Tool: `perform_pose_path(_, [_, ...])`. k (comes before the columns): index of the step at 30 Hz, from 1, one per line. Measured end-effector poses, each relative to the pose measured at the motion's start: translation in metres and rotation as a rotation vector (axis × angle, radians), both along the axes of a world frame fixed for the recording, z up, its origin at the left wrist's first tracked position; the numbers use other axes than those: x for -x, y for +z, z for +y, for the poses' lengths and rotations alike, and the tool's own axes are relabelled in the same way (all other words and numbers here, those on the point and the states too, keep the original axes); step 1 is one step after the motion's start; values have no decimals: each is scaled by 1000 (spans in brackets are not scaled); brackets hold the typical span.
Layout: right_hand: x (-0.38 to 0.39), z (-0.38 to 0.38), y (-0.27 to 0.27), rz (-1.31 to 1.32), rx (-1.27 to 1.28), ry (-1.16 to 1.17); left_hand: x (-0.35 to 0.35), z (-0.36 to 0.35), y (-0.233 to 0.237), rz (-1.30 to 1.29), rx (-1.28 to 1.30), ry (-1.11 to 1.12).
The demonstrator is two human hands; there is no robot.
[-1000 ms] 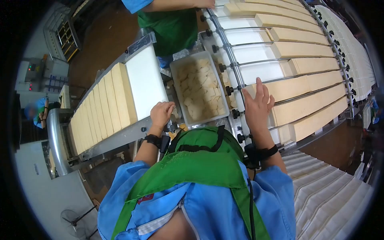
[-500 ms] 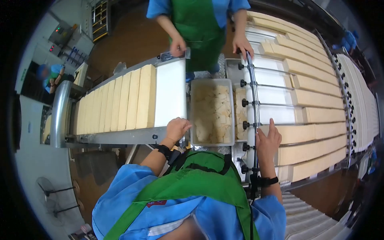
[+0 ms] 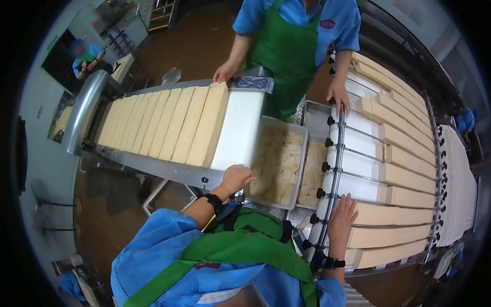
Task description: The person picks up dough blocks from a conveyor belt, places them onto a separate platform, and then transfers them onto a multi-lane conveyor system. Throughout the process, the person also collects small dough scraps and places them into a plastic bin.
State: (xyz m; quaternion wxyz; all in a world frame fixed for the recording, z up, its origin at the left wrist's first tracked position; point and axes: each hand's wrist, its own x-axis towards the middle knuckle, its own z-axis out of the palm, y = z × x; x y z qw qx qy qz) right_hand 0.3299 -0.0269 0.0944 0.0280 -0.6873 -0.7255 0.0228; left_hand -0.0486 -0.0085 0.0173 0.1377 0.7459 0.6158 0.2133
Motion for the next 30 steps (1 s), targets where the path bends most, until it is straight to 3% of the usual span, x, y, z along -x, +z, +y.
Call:
perform_pose_path(6, [14, 3, 19, -24, 176, -125, 3, -2, -2, -105, -143, -55])
perform_pose_path(11, [33, 12, 12, 29, 19, -33, 16, -14, 23, -439, -74, -79])
perform_pose_path(14, [58, 18, 14, 168, -70, 140, 39, -34, 25, -517, -35, 64])
perform_pose_path(17, [86, 26, 24, 255, 69, 345, 62, -55, 31, -735, -197, 432])
perform_pose_path(18, [100, 29, 22, 372, 5, 437, 74, -61, 30, -693, -231, 536])
perform_pose_path(22, [156, 37, 33, 553, 225, 698, 118, -73, 23, -746, -339, 977])
perform_pose_path(23, [175, 38, 41, 579, 258, 765, 129, -77, 16, -661, -298, 1019])
perform_pose_path(25, [213, 44, 48, 630, 305, 887, 150, -82, -7, -494, -213, 1096])
perform_pose_path(28, [269, 58, 49, 708, 329, 1018, 164, -78, -28, -296, -202, 984])
perform_pose_path(30, [309, 71, 47, 766, 323, 1051, 162, -73, -23, -348, -111, 958])
